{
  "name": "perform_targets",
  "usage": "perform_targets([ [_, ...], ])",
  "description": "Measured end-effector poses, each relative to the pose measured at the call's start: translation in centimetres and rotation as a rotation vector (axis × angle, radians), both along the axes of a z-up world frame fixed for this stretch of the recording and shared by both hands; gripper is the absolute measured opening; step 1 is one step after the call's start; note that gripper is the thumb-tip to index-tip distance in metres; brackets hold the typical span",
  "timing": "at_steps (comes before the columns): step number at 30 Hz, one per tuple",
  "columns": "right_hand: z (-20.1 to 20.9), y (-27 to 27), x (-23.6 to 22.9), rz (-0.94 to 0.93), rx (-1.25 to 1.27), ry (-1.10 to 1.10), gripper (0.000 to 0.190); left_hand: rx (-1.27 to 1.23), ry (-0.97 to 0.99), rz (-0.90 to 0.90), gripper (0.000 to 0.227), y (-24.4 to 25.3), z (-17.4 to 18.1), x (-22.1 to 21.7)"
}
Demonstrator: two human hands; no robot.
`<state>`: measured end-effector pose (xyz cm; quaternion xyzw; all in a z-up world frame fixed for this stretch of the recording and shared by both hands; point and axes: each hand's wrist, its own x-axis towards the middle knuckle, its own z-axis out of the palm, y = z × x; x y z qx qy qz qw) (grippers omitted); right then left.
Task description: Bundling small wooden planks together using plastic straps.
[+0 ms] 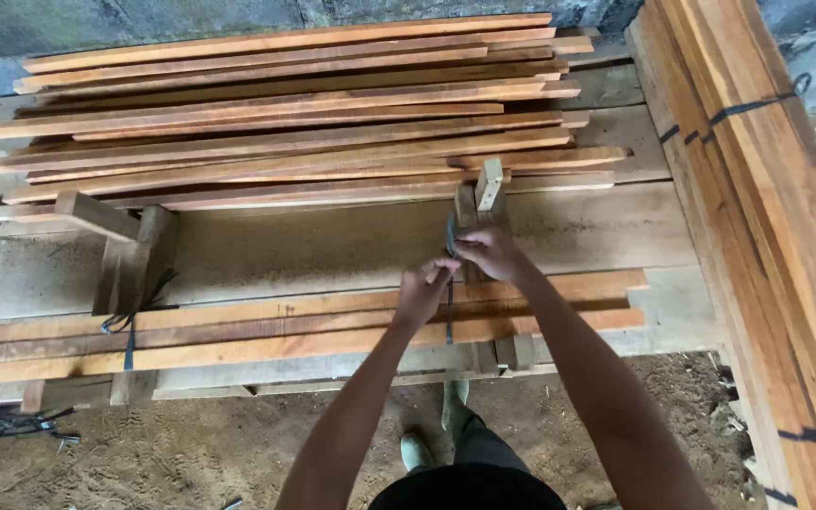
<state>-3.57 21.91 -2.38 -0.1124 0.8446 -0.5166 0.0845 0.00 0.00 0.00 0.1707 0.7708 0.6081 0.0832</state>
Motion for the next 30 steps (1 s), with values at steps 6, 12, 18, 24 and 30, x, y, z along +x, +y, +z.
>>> perform_targets([
  [6,-1.4,-1.1,0.6,-0.172,-0.212,-0.167,0.022,0.16,0.009,-0.014,0.01,1.0,-1.1,-1.3],
  [12,2.1,-2.3,1.0,-0.247,-0.459,-0.289,0.024,0.139,0.028,-0.055,0.009,1.0,-1.5,-2.1],
  [18,-2.2,-1.5,0.6,-0.251,-0.387,-0.175,0.033,0.214,-0.053,0.048,0.013,0.9,-1.9,-1.9],
  [24,1.5,-2.2,1.1,-0.251,-0.476,-0.27,0.037,0.212,-0.117,0.098,0.026,0.8,-0.8,-2.1],
  [30,-0.8,-1.6,0.9,-0.246,-0.57,-0.295,0.03,0.24,-0.099,0.059,0.024,0.7,-1.8,-2.2],
])
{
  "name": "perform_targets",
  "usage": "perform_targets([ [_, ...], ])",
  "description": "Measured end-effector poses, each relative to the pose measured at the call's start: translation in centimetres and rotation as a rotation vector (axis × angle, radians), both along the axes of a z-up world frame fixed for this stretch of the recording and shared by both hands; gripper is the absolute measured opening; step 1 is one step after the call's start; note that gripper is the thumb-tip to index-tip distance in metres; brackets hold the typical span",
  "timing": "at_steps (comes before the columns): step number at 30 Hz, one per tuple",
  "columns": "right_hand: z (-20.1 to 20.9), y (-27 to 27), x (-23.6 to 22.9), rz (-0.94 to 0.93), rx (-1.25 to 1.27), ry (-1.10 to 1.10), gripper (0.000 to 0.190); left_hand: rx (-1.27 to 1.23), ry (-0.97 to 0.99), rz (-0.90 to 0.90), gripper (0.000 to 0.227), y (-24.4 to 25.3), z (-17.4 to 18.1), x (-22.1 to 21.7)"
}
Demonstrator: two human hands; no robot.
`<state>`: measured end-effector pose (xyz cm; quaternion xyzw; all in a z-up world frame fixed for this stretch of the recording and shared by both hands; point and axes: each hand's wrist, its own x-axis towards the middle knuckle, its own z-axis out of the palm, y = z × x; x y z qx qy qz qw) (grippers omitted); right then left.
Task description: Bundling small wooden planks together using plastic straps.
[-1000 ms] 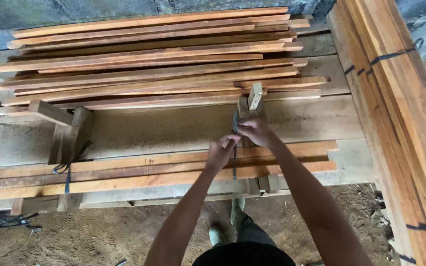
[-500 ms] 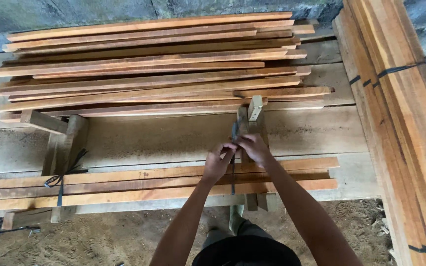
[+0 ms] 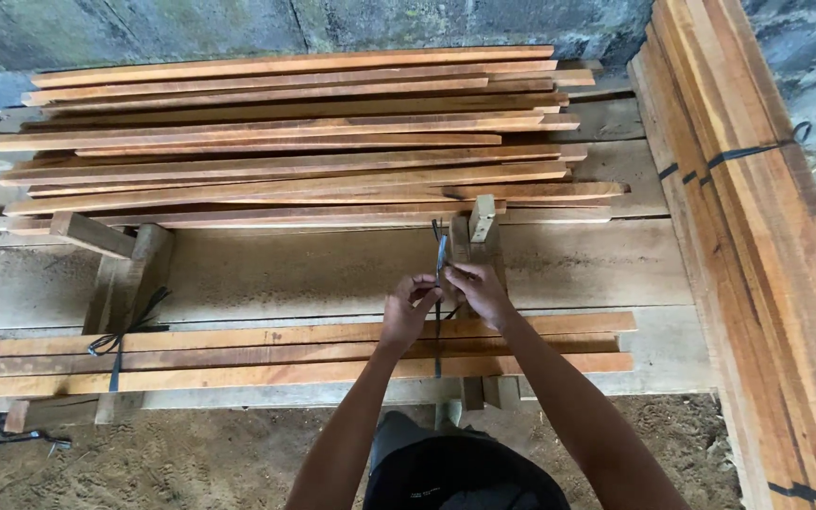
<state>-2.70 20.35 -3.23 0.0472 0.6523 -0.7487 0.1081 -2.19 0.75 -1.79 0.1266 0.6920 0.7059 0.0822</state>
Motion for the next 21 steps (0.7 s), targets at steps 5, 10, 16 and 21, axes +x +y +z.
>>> perform_targets([
  [5,2.6,-0.3,0.3,-0.044,-0.016,0.043,0.03,-0.003,-0.092,0.01,0.022,-0.1,0.3,0.1],
  [10,0.4,0.3,0.4,0.002,-0.11,0.027,0.022,0.026,-0.17,0.007,0.019,-0.1,-0.7,0.3],
  [16,0.3,0.3,-0.3,-0.071,-0.06,-0.072,0.016,0.029,-0.132,0.032,0.02,0.0,-0.6,-0.1],
  [21,-0.4,0.6,0.1,-0.082,-0.147,-0.052,0.018,-0.011,-0.165,-0.037,0.02,-0.3,-0.7,-0.3],
])
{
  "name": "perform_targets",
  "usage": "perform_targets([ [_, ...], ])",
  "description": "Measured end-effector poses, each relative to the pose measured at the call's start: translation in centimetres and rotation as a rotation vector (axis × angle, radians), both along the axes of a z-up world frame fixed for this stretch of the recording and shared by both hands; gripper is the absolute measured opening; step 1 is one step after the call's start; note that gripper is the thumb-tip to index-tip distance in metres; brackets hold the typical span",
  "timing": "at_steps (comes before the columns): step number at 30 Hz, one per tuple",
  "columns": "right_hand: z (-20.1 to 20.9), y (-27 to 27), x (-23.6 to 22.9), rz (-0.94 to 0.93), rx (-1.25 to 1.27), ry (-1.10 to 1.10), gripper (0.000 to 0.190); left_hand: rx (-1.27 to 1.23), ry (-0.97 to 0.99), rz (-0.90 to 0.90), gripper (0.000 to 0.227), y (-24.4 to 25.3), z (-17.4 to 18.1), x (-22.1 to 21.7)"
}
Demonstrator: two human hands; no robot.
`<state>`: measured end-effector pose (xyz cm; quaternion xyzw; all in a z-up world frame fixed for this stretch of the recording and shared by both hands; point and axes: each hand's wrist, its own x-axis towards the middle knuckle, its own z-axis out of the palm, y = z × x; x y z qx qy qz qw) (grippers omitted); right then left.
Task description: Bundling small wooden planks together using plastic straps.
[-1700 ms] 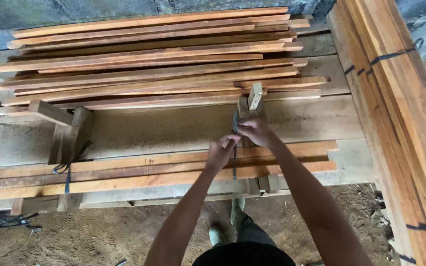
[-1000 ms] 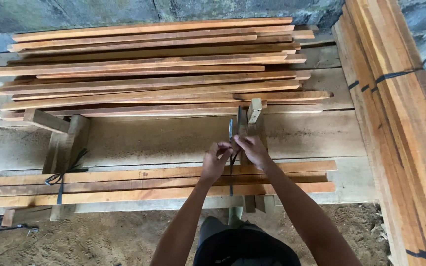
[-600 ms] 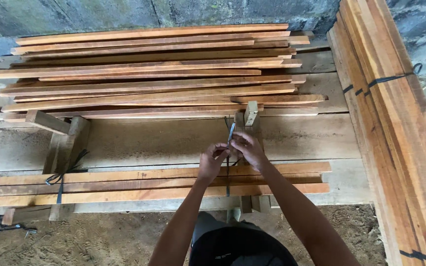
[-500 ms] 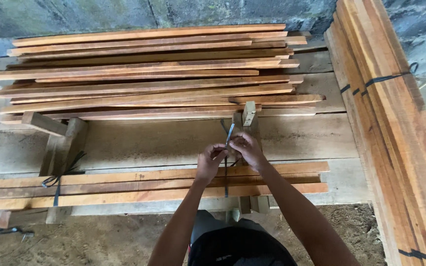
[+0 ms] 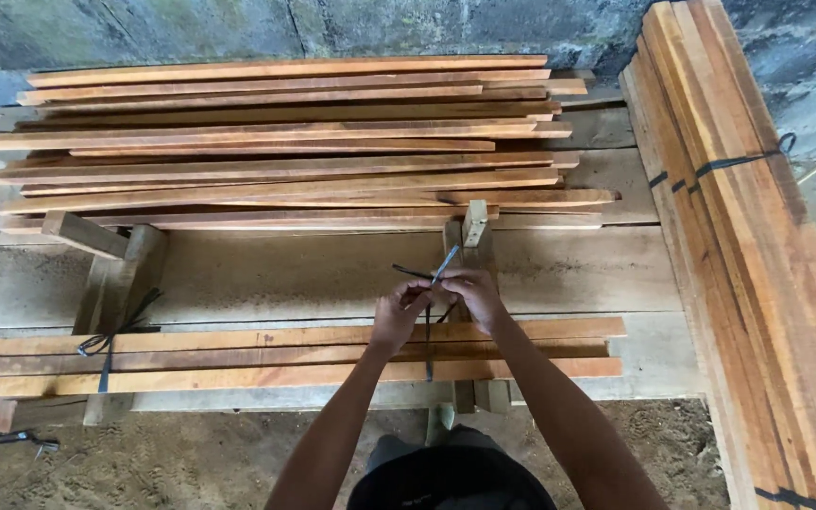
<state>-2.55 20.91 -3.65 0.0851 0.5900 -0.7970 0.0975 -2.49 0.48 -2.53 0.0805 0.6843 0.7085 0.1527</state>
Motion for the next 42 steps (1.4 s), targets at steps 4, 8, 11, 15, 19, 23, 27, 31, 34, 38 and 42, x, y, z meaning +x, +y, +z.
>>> perform_targets([
  [4,1.3,-0.3,0.3,0.012,0.017,0.019,0.023,0.01,0.017,0.016,0.02,0.1,0.0,0.0],
  [8,2.6,-0.6,0.3,0.067,0.107,0.001,0.023,-0.188,0.114,-0.029,0.02,-0.3,2.4,0.0],
  [11,0.8,-0.1,0.2,0.085,0.045,0.015,0.024,-0.258,0.117,-0.137,0.022,-0.2,1.9,-0.4],
  [15,0.1,0.3,0.1,0.117,-0.093,0.127,0.024,-0.377,-0.089,-0.27,0.031,-0.4,1.2,-1.4],
  [19,0.2,0.2,0.2,0.187,-0.073,0.123,0.022,-0.328,0.092,-0.371,0.035,-0.6,-2.4,-2.3],
  [23,-1.6,0.0,0.0,0.183,0.116,0.162,0.021,-0.158,-0.106,-0.193,0.03,-0.5,-2.6,-2.0],
  [27,-1.0,-0.7,0.5,0.086,0.31,0.23,0.021,-0.229,-0.158,-0.048,0.035,-0.3,-0.2,-1.0],
  [31,1.7,-1.1,0.8,0.077,0.395,0.191,0.023,-0.139,-0.141,-0.046,0.037,-0.3,-0.4,-1.2],
  [34,1.0,-1.2,1.0,0.076,0.504,0.234,0.026,0.001,-0.423,-0.017,0.038,-0.6,1.1,-0.8],
  [38,1.4,-1.3,1.2,0.11,0.469,0.253,0.025,-0.018,-0.307,-0.061,0.037,-0.6,-2.1,-0.8],
  [42,1.4,-0.8,0.9,0.103,0.383,0.181,0.024,0.024,-0.254,-0.097,0.044,-0.1,-4.7,-1.7],
])
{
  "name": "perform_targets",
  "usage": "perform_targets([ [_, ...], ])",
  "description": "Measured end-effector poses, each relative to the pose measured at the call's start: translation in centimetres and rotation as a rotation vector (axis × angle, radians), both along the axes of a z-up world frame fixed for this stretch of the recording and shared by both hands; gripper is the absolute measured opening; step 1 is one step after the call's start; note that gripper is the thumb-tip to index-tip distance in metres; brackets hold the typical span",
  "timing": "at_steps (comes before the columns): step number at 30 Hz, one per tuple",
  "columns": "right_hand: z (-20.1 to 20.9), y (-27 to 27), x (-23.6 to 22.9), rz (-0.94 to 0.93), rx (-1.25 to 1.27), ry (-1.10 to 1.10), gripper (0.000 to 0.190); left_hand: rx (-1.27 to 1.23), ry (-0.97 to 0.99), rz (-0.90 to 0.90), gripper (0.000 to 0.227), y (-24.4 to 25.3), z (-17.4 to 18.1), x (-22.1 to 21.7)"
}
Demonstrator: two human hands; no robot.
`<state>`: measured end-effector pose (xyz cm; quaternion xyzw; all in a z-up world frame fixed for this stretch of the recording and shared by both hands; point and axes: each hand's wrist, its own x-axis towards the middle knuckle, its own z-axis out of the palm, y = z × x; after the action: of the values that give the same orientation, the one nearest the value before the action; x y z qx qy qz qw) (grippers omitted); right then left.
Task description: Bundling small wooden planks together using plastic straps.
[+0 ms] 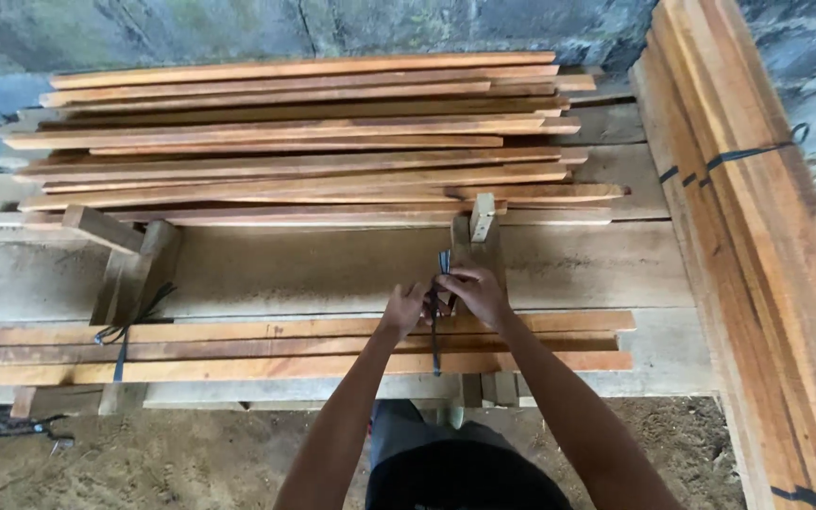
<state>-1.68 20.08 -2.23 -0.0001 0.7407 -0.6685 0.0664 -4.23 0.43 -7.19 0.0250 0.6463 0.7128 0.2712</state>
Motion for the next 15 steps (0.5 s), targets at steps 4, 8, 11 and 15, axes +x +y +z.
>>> perform_targets([
  [4,0.2,0.2,-0.5,0.004,-0.06,-0.031,0.024,-0.027,0.016,0.009,0.046,0.2,5.7,0.7],
  [8,-0.9,0.4,-0.5,0.03,-0.179,-0.091,0.024,-0.182,0.125,0.077,0.048,0.2,3.6,1.2],
  [11,0.0,0.6,-0.9,0.044,-0.26,-0.094,0.025,-0.342,0.277,0.112,0.05,0.4,2.7,0.8],
  [15,0.3,0.3,-0.6,0.057,-0.227,-0.111,0.025,-0.351,0.48,0.142,0.038,0.3,6.4,2.0],
])
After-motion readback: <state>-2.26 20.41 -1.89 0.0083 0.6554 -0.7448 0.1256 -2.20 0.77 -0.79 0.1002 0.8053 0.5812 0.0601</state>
